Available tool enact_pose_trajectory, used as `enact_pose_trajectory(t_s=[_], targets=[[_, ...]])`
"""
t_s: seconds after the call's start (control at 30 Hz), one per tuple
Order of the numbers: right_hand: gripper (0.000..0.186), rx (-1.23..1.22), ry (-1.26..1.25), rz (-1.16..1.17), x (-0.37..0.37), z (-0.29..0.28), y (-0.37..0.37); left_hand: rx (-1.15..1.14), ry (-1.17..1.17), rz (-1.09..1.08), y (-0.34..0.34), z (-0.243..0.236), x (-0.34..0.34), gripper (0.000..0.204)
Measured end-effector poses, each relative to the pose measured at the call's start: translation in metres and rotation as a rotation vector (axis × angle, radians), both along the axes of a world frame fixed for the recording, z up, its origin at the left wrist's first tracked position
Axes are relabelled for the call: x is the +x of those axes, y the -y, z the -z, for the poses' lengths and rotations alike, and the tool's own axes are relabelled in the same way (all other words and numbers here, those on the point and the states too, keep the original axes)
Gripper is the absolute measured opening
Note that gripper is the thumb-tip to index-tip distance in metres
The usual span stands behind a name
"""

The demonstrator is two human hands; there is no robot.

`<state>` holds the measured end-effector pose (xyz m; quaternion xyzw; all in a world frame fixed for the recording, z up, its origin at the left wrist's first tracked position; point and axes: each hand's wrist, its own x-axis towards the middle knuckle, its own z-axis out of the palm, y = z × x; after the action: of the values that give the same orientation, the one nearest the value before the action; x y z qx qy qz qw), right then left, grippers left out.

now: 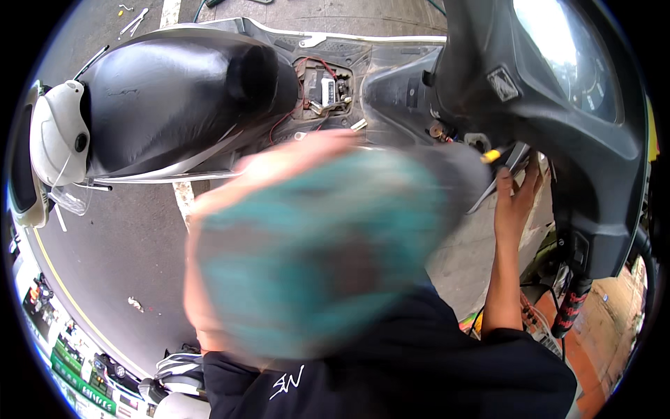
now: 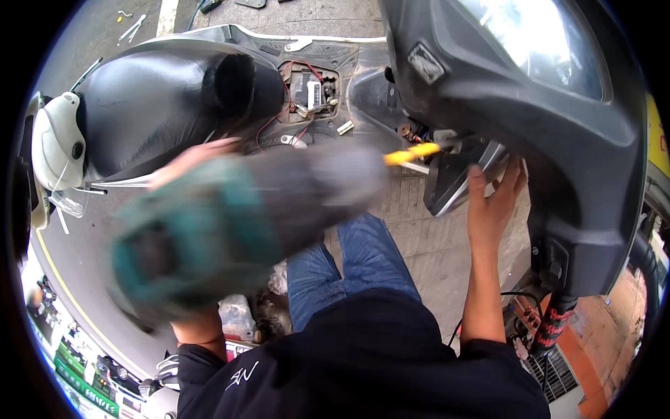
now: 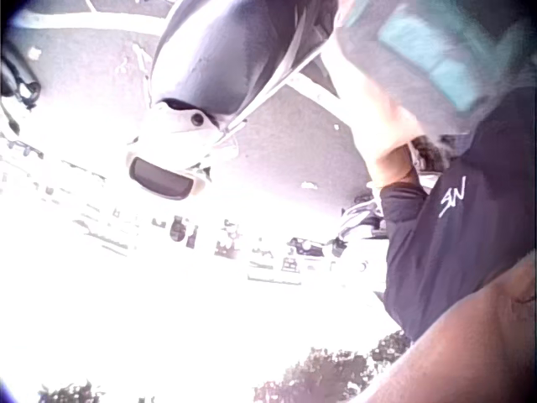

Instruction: The person installs a front panel onto a scooter, secures it using a power drill to tighten screws, and then manipulates electrical wires and connectors inside the battery compartment.

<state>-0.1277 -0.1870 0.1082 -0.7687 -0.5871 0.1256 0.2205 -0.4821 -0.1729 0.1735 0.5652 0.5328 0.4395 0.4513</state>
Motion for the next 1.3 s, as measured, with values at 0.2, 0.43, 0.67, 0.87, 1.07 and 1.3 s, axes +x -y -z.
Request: enact_pose_trajectory(t_s=[0.2,0.43,0.67,0.87,1.07,1.3], targets=[[0.045,0.138,-0.411,0.174,0.046,0.083,0.009,-0.533,0.274,-0.42,0.12,0.068,-0.086,0.072],[0.038,-0.467,-0.846,0.774,0.125,0.247,0.128,-0.748,0.716,-0.541,0.246,0.166,-0.061,0.095],[0.039,-0.801,-0.686,0.481,0.043,0.314,0.095,-0.797,0.965,-0.404,0.274,0.203,-0.035,0.1],[0.036,-0.9,-0.405,-0.098,-0.048,0.376,0.029,-0.959,0.567,-0.688,0.298,0.218,-0.04,0.069],[0.055,-0.498,0.086,-0.46,-0.105,0.492,-0.025,-0.793,0.347,-1.001,0.323,0.241,-0.037,0.055],[0.051,-0.508,-0.041,-0.54,-0.07,0.493,-0.016,-0.89,0.541,-1.145,0.355,0.254,0.0,0.045]])
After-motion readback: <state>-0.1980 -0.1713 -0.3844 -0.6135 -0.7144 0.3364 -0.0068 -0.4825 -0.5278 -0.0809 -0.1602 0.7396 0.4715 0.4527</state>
